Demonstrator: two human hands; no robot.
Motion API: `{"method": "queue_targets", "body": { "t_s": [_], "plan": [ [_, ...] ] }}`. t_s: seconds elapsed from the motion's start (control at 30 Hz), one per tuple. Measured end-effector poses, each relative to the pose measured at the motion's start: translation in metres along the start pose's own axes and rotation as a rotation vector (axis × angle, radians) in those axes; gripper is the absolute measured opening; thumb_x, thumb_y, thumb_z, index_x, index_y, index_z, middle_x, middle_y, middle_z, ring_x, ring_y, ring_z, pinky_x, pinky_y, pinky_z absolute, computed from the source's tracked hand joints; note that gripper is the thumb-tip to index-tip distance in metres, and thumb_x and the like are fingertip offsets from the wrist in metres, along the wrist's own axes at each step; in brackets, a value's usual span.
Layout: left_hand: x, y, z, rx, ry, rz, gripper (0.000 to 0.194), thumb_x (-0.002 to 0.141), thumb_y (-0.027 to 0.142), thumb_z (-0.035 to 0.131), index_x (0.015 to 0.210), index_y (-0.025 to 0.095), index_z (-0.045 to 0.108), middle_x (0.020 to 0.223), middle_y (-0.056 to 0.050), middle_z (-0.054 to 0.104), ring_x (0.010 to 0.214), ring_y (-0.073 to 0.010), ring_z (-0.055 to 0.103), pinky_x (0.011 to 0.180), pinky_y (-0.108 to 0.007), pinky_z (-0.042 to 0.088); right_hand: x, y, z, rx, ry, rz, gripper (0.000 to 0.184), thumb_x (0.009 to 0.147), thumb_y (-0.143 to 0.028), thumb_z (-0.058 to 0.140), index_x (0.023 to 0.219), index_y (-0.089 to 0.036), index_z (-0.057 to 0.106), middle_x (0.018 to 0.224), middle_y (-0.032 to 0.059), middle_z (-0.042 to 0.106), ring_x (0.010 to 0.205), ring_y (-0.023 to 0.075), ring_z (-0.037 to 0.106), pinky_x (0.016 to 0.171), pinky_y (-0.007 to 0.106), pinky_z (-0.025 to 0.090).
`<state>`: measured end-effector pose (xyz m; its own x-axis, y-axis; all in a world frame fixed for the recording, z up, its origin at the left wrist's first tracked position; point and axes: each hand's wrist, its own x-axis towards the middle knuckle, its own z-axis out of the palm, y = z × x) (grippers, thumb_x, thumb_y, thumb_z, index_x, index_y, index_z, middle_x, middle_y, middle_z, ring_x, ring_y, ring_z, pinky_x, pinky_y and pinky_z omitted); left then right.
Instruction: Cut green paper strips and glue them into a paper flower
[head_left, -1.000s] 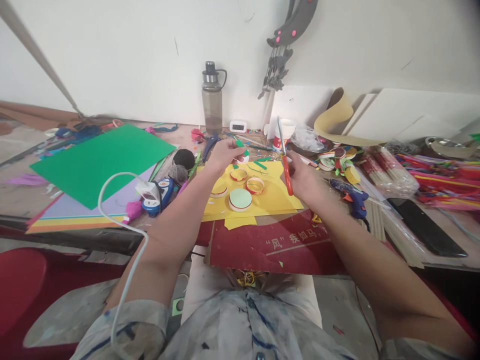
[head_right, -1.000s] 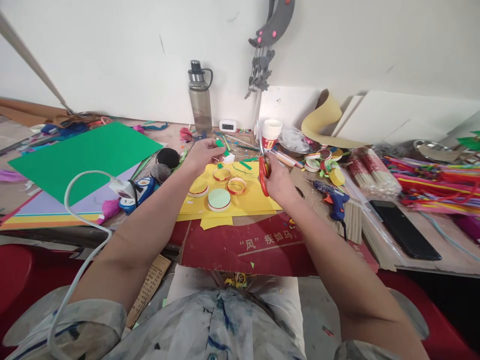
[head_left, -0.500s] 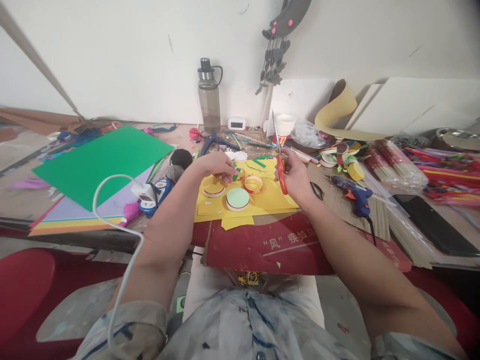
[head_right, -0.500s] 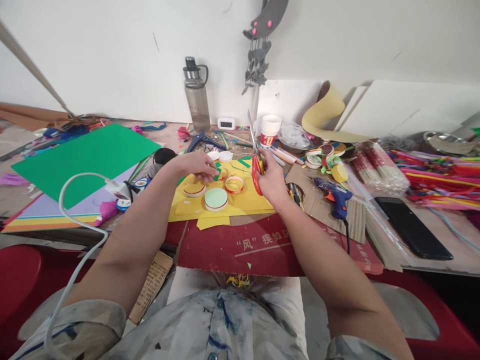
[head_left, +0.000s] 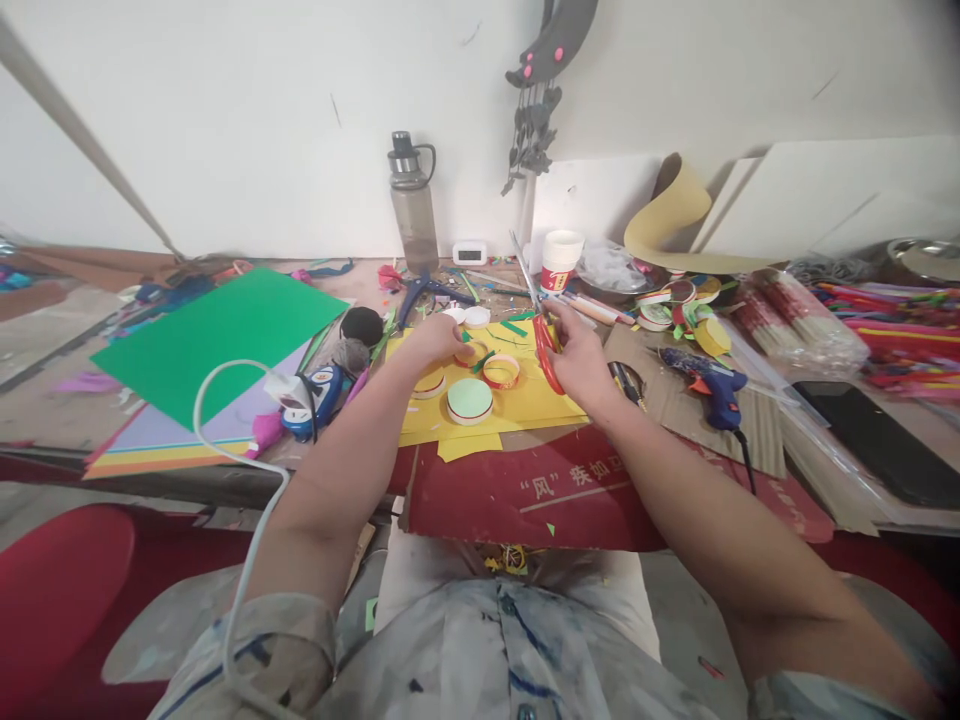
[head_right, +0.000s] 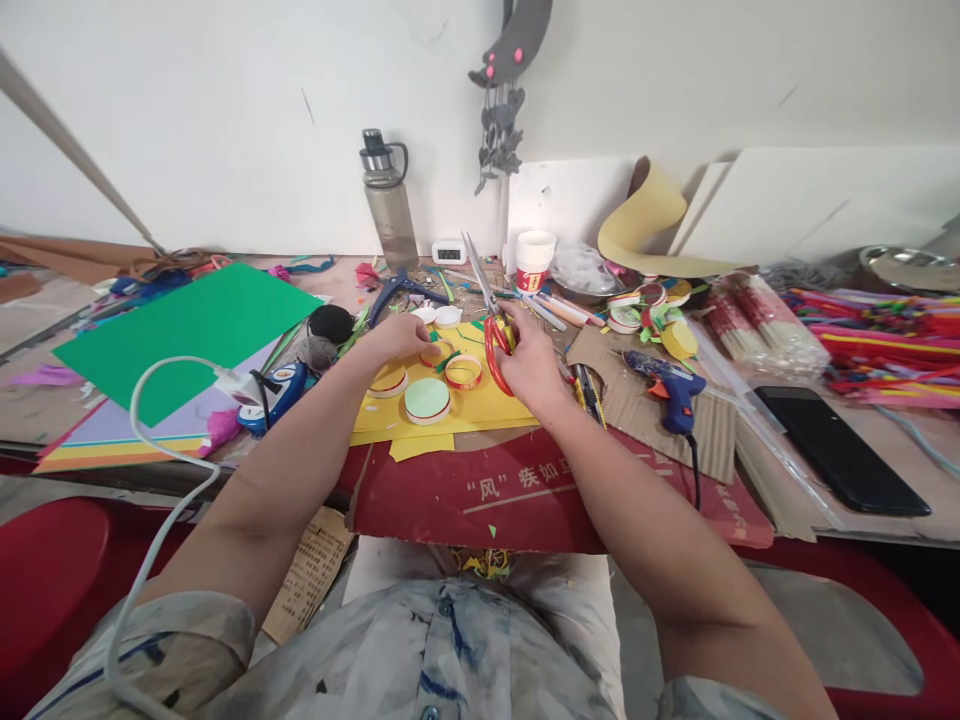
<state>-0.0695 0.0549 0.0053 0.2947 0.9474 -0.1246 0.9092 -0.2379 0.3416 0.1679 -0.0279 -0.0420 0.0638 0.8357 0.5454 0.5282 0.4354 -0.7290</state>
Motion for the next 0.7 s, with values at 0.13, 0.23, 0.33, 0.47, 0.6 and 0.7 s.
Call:
{"method": "queue_targets", "body": {
  "t_s": [0.13, 0.23, 0.33, 0.47, 0.6, 0.7],
  "plan": [
    [-0.002, 0.003, 0.002, -0.058, -0.018, 0.012, 0.019, 0.076, 0.03, 0.081, 0.067, 0.018, 0.07, 0.068, -0.003, 0.069, 0.064, -0.0151, 0.058, 0.059, -0.028, 0.037, -0.002, -0.011, 0.0, 0.02, 0.012, 0.0, 0.059, 0.079, -0.021, 0.064, 0.138, -0.019, 0.063, 0.128, 0.011, 0.074, 0.111, 0.0285, 0.069, 0.104, 0.049, 0.054],
    [-0.005, 0.007, -0.001, -0.061, 0.015, -0.005, 0.015, 0.075, 0.025, 0.081, 0.068, 0.019, 0.069, 0.07, -0.003, 0.069, 0.066, -0.0156, 0.059, 0.06, -0.028, 0.038, -0.003, -0.014, -0.001, 0.055, -0.002, 0.003, 0.061, 0.08, -0.022, 0.065, 0.14, -0.018, 0.061, 0.126, 0.0113, 0.075, 0.109, 0.0279, 0.071, 0.103, 0.048, 0.055],
    [-0.01, 0.013, -0.006, 0.036, 0.06, -0.006, 0.024, 0.075, 0.035, 0.084, 0.068, 0.02, 0.067, 0.067, -0.005, 0.067, 0.07, -0.0196, 0.064, 0.064, -0.029, 0.041, -0.003, -0.017, -0.002, 0.069, -0.009, 0.0, 0.062, 0.08, -0.022, 0.065, 0.141, -0.019, 0.06, 0.128, 0.0108, 0.074, 0.111, 0.0274, 0.07, 0.104, 0.047, 0.055],
    [-0.018, 0.022, -0.012, 0.148, -0.023, 0.005, 0.033, 0.075, 0.037, 0.084, 0.055, 0.021, 0.063, 0.053, -0.007, 0.059, 0.073, -0.0247, 0.067, 0.067, -0.03, 0.045, -0.003, -0.021, -0.002, 0.019, -0.009, -0.011, 0.061, 0.079, -0.018, 0.062, 0.14, -0.019, 0.062, 0.133, 0.0115, 0.073, 0.12, 0.0293, 0.069, 0.107, 0.048, 0.054],
    [-0.022, 0.026, -0.014, 0.123, -0.053, 0.013, 0.028, 0.074, 0.018, 0.077, 0.05, 0.019, 0.063, 0.056, -0.008, 0.064, 0.069, -0.0237, 0.067, 0.067, -0.031, 0.046, -0.003, -0.019, -0.002, -0.016, -0.014, -0.014, 0.063, 0.077, -0.018, 0.062, 0.14, -0.019, 0.063, 0.135, 0.0116, 0.073, 0.124, 0.0309, 0.067, 0.108, 0.051, 0.053],
    [-0.02, 0.024, -0.014, 0.098, 0.023, 0.032, 0.016, 0.073, 0.011, 0.069, 0.058, 0.017, 0.071, 0.062, -0.009, 0.069, 0.072, -0.0236, 0.068, 0.07, -0.031, 0.047, -0.004, -0.018, -0.001, 0.004, -0.008, -0.005, 0.061, 0.079, -0.021, 0.065, 0.14, -0.019, 0.063, 0.134, 0.012, 0.073, 0.12, 0.0304, 0.068, 0.108, 0.051, 0.053]
  ]
}}
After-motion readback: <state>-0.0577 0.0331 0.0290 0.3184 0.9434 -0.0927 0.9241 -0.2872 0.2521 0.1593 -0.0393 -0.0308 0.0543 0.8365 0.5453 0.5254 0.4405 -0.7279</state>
